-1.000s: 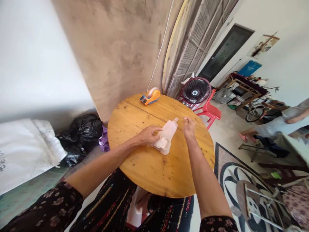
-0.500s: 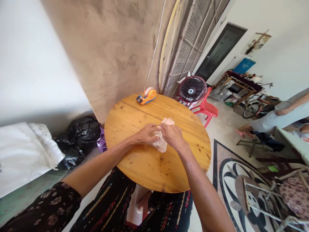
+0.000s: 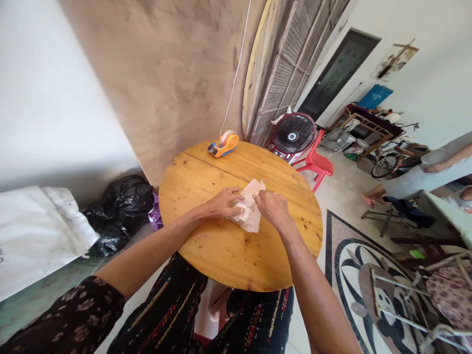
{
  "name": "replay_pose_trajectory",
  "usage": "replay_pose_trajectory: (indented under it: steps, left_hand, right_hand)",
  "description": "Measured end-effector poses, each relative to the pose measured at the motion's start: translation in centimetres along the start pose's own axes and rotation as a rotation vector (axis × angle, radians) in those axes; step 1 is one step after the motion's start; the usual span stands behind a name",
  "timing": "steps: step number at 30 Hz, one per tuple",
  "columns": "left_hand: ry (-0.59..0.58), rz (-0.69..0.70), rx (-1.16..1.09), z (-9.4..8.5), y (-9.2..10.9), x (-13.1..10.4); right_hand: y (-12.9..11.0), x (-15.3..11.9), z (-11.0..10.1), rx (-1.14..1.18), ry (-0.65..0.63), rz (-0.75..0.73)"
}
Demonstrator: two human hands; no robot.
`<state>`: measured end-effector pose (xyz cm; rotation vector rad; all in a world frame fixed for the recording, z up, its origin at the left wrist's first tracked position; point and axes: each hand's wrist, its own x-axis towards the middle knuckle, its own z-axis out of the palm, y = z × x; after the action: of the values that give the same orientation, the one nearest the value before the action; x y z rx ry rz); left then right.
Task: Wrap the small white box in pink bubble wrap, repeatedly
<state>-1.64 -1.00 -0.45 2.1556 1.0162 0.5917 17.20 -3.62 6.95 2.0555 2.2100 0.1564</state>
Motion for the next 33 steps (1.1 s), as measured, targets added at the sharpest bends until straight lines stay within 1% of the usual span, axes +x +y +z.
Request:
replay_pose_trajectory:
  steps: [3,6,8,10,12,14,17,19,22,24,26,28,30,33]
  left_hand:
    - [0.007,-0.014,0.001,0.1,0.0,0.1]
    - [0.017,-0.005,0.005,0.1,0.0,0.1]
    - [0.032,0.014,0.003,0.1,-0.1,0.2]
    - [0.041,0.044,-0.004,0.1,-0.1,0.3]
    - [0.038,0.068,-0.010,0.0,-0.2,0.4]
    - [0.034,0.078,-0.019,-0.1,-0.3,0.5]
    - [0.049,0.097,-0.081,-0.1,-0.4,0.5]
    - [0.060,0.096,-0.174,-0.1,-0.3,0.5]
    - [0.070,-0.001,-0.337,-0.4,0.0,0.6]
    - [0.045,-0.088,-0.405,-0.8,0.2,1.1]
    - [-0.018,-0.139,-0.403,-1.4,0.5,1.9]
    - [-0.068,-0.146,-0.327,-1.8,0.9,3.1]
    - [-0.084,-0.132,-0.247,-2.0,1.2,4.5]
    - [-0.073,-0.078,-0.223,-1.3,1.6,6.3]
  right_hand:
    - [1.9,-0.7,1.4,0.206,0.063,0.052]
    - [3.5,-1.1,3.4,0.444,0.118,0.083]
    - [4.3,-1.2,4.8,0.581,0.161,0.094]
    - [4.8,-1.2,6.0,0.665,0.224,0.111]
    - [5.1,-1.1,6.8,0.712,0.270,0.130]
    - [5.2,-1.0,7.4,0.760,0.278,0.141]
    - [5.1,-0.7,7.5,0.846,0.264,0.129]
    - [5.2,-0.4,7.4,0.866,0.249,0.108]
    - [5.4,0.4,7.2,0.829,0.241,0.050]
    - [5.5,1.0,7.3,0.805,0.261,0.010]
    - [5.5,1.6,7.7,0.802,0.292,-0.004]
    - [5.3,1.8,8.2,0.830,0.333,0.006]
    - [5.1,1.8,8.8,0.878,0.385,0.016]
    - [4.8,1.4,9.4,0.907,0.442,-0.002]
